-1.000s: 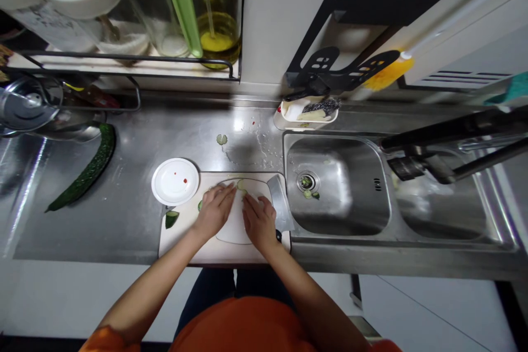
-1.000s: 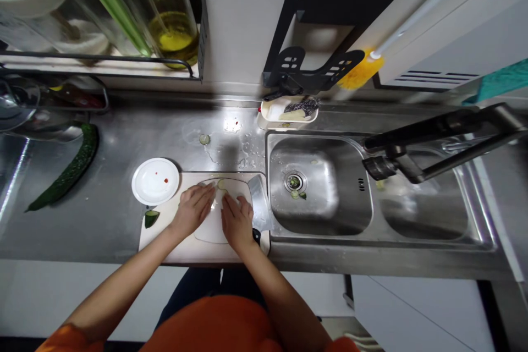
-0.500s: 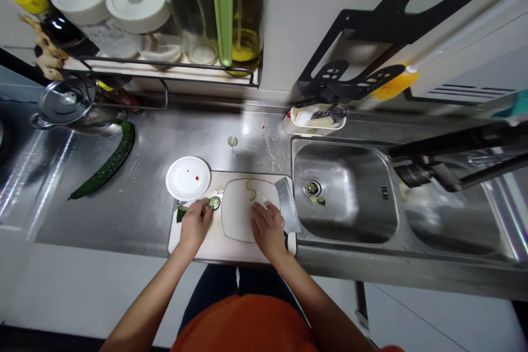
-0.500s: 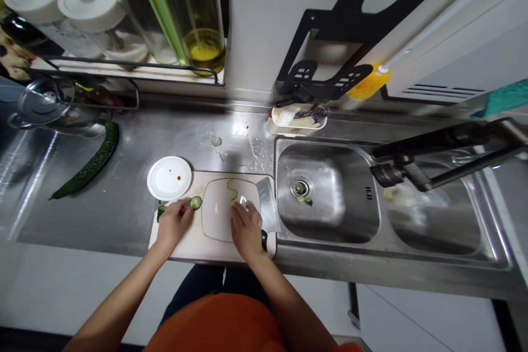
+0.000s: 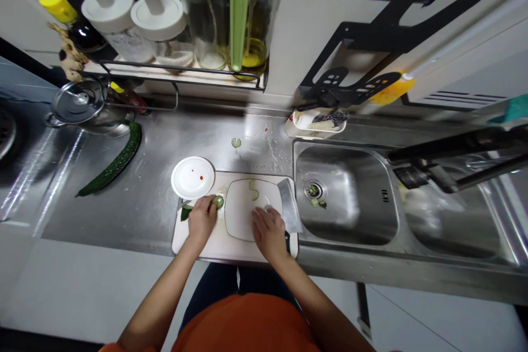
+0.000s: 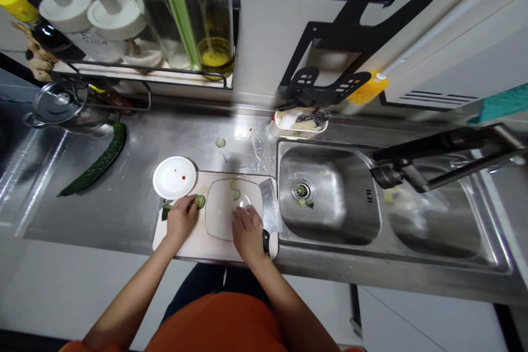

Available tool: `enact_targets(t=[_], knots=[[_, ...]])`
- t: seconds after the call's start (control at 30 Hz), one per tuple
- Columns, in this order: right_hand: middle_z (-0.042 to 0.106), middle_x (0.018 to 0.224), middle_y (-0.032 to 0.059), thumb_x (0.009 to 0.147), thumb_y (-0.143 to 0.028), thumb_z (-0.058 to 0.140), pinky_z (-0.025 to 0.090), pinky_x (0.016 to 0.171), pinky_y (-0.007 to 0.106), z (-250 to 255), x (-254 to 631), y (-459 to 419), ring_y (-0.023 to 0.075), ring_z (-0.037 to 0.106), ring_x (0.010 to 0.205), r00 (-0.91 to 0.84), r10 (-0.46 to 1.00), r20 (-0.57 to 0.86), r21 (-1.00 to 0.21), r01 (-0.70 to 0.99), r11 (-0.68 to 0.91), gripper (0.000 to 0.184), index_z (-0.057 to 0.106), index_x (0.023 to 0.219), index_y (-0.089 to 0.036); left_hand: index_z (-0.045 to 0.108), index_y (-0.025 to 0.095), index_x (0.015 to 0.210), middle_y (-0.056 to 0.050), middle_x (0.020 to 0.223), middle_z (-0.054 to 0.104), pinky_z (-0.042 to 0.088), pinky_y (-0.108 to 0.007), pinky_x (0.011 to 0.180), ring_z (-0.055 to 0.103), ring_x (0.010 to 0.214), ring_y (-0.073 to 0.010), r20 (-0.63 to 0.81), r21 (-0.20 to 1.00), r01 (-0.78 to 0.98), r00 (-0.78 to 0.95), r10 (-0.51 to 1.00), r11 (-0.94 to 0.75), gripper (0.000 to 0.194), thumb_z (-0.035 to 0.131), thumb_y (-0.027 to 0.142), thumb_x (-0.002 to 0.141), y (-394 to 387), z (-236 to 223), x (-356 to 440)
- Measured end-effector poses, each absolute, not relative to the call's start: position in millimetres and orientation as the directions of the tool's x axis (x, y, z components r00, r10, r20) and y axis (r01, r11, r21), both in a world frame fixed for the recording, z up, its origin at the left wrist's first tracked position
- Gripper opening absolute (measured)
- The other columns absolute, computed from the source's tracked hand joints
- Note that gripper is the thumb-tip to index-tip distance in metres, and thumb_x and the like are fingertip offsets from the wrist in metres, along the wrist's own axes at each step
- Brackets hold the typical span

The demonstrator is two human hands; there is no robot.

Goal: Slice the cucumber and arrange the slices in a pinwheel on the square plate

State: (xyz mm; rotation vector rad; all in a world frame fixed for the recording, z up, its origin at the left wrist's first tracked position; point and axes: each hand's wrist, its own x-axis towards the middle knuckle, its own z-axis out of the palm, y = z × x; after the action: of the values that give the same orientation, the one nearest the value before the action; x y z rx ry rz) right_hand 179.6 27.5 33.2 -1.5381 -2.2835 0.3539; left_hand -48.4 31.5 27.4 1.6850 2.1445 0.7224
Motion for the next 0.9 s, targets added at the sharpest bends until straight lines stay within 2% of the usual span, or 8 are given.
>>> enact_targets(t=[0.2, 0.37, 0.53, 0.63, 0.73, 0.83, 0.9], knots=[[0.062, 0.114, 0.0067, 0.088, -0.02, 0.051, 0.038, 0.091, 0.044, 31, 180, 25, 0.0281, 0.043, 0.113, -0.341, 0.923, 0.176, -0.39, 0.837, 0.384, 0.026, 0.065, 0.111, -0.023, 0.066, 0.018, 0.094, -0.005, 0.091, 0.07, 0.049, -0.028, 0.076, 0.064, 0.084, -0.017, 0.107, 0.545, 0.826, -0.24, 0.965, 0.145, 0.02, 0.046, 0.021, 0.089, 32, 30, -47], [0.062, 0.116, 0.0053, 0.088, -0.019, 0.052, 0.036, 0.09, 0.043, 33, 179, 24, 0.0278, 0.041, 0.112, -0.349, 0.925, 0.151, -0.396, 0.836, 0.38, 0.026, 0.064, 0.111, -0.022, 0.067, 0.019, 0.095, -0.006, 0.099, 0.07, 0.05, -0.026, 0.076, 0.065, 0.087, -0.0161, 0.206, 0.464, 0.883, -0.181, 0.962, 0.067, 0.021, 0.047, 0.024, 0.09, 31, 29, -49], [0.062, 0.115, 0.0057, 0.089, -0.02, 0.051, 0.034, 0.09, 0.042, 34, 178, 23, 0.0269, 0.042, 0.111, -0.359, 0.923, 0.136, -0.393, 0.836, 0.383, 0.026, 0.064, 0.111, -0.022, 0.069, 0.02, 0.096, -0.005, 0.093, 0.071, 0.049, -0.024, 0.075, 0.066, 0.082, -0.0151, 0.237, 0.434, 0.901, -0.14, 0.961, 0.024, 0.021, 0.05, 0.024, 0.089, 30, 28, -50], [0.062, 0.114, 0.0063, 0.089, -0.02, 0.05, 0.035, 0.09, 0.042, 36, 178, 22, 0.0266, 0.042, 0.111, -0.358, 0.925, 0.126, -0.398, 0.836, 0.378, 0.026, 0.064, 0.111, -0.021, 0.069, 0.019, 0.094, -0.005, 0.089, 0.071, 0.048, -0.025, 0.075, 0.065, 0.08, -0.0155, 0.201, 0.491, 0.868, -0.197, 0.96, 0.075, 0.021, 0.049, 0.024, 0.088, 31, 27, -51], [0.063, 0.112, 0.0067, 0.088, -0.02, 0.051, 0.035, 0.089, 0.041, 39, 178, 22, 0.0264, 0.043, 0.11, -0.344, 0.932, 0.113, -0.434, 0.827, 0.358, 0.026, 0.065, 0.109, -0.021, 0.069, 0.018, 0.088, -0.003, 0.077, 0.069, 0.048, -0.025, 0.069, 0.063, 0.069, -0.0139, 0.116, 0.599, 0.78, -0.309, 0.944, 0.181, 0.019, 0.052, 0.026, 0.085, 32, 29, -54], [0.064, 0.109, 0.0068, 0.087, -0.018, 0.05, 0.037, 0.089, 0.041, 43, 177, 26, 0.0258, 0.045, 0.108, -0.318, 0.943, 0.104, -0.515, 0.793, 0.324, 0.025, 0.067, 0.106, -0.021, 0.069, 0.019, 0.084, 0.001, 0.063, 0.063, 0.045, -0.023, 0.06, 0.056, 0.056, -0.0112, -0.017, 0.71, 0.647, -0.377, 0.926, 0.276, 0.017, 0.058, 0.031, 0.08, 33, 36, -59], [0.065, 0.105, 0.0076, 0.086, -0.017, 0.049, 0.038, 0.089, 0.042, 45, 175, 31, 0.0245, 0.048, 0.104, -0.309, 0.945, 0.111, -0.591, 0.744, 0.312, 0.025, 0.067, 0.104, -0.019, 0.069, 0.018, 0.084, 0.002, 0.061, 0.061, 0.044, -0.022, 0.057, 0.054, 0.055, -0.0105, -0.11, 0.79, 0.531, -0.369, 0.923, 0.307, 0.019, 0.06, 0.034, 0.078, 35, 44, -59]])
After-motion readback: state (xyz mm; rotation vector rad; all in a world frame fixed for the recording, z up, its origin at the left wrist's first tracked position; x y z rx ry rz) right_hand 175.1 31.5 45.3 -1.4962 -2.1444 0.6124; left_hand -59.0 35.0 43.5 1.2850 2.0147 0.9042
